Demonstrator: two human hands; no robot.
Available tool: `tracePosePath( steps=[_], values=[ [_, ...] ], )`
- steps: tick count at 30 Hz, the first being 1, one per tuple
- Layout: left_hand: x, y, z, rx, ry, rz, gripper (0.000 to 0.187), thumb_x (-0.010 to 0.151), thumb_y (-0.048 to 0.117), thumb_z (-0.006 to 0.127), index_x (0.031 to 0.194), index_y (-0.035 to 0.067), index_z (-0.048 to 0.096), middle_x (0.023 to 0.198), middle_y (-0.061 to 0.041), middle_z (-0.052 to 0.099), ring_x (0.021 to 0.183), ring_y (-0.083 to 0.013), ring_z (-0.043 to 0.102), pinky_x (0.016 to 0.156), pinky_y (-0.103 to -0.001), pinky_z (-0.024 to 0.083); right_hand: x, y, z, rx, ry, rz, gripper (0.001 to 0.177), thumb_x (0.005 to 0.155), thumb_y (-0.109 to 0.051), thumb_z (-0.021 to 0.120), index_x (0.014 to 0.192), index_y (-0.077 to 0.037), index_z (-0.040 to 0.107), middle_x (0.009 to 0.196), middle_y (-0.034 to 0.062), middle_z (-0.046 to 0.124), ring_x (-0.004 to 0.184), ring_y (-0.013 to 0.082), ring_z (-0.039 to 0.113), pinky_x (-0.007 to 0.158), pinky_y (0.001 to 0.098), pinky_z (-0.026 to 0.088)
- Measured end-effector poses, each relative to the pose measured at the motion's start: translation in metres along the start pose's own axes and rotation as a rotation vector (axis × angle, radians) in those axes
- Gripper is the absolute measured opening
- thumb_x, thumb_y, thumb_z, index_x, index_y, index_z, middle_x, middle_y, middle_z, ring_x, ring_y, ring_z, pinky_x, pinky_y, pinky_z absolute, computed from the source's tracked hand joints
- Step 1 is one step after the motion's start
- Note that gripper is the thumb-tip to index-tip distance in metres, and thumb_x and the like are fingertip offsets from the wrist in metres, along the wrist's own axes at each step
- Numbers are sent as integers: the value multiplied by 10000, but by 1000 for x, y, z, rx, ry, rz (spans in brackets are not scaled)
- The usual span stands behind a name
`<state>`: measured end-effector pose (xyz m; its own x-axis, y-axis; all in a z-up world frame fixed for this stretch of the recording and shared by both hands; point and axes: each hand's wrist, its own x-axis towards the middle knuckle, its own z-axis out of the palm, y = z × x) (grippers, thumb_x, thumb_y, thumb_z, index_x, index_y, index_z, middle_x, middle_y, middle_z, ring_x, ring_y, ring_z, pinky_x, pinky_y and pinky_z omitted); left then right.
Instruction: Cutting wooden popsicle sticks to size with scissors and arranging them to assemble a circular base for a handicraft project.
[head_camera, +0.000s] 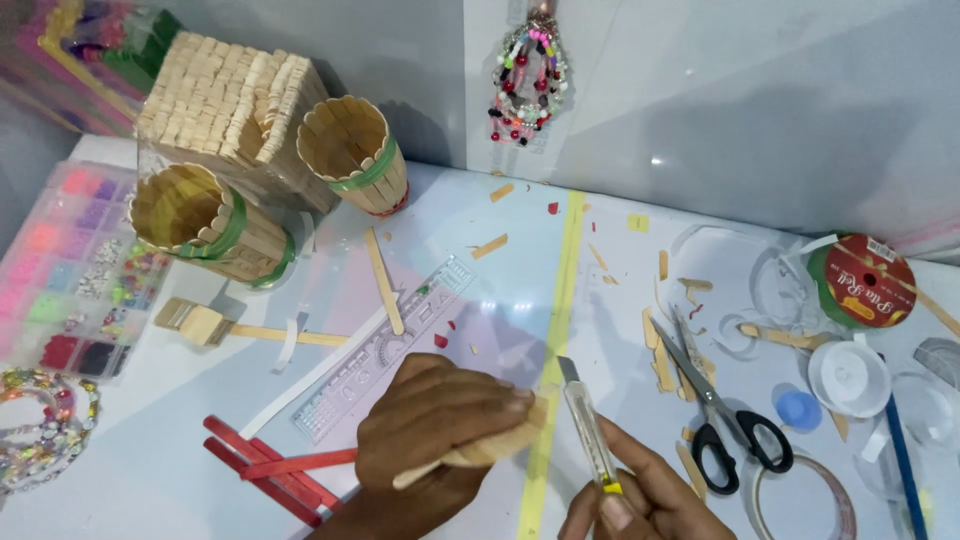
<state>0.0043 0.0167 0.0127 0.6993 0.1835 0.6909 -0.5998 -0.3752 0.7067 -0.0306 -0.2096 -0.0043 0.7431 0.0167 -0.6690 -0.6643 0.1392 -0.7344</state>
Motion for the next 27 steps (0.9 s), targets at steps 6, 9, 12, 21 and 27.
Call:
tracePosePath(
  steps=[6,9,12,21,27],
  values=[
    [1,12,-12,140,-213,215,454,1107,333,357,1006,149,760,1030,3,813,947,-196,810,863,-328,449,18,9,-15,48,-90,-117,504,893,-66,638,1390,15,642,888,366,789,436,301,526,425,435,455],
    [-2,16,-13,148,-236,226,586,1155,435,266,1040,177,779,1075,40,801,987,-190,782,863,-325,454,13,0,-4,89,28,-206,401,851,85,651,1244,132,711,800,363,705,411,297,406,427,373,319],
    [-1,19,-13,147,-285,213,409,1107,336,396,1064,191,776,1096,65,797,1021,-166,753,878,-324,448,-1,-18,15,-173,247,-267,169,814,46,793,977,91,793,649,217,571,460,236,392,478,346,305],
    [-23,7,20,-307,-125,-287,425,779,106,912,1165,95,734,913,-40,841,812,-113,796,814,-317,496,-8,-23,27,-312,245,-470,176,755,67,861,914,33,929,522,59,408,448,132,297,440,325,261],
    [-25,11,22,-297,-208,-623,657,745,134,904,1353,74,660,874,-22,865,863,-116,772,828,-314,608,-5,-26,34,-336,352,-347,45,736,23,912,766,55,902,554,81,417,517,168,325,513,309,261]
  ],
)
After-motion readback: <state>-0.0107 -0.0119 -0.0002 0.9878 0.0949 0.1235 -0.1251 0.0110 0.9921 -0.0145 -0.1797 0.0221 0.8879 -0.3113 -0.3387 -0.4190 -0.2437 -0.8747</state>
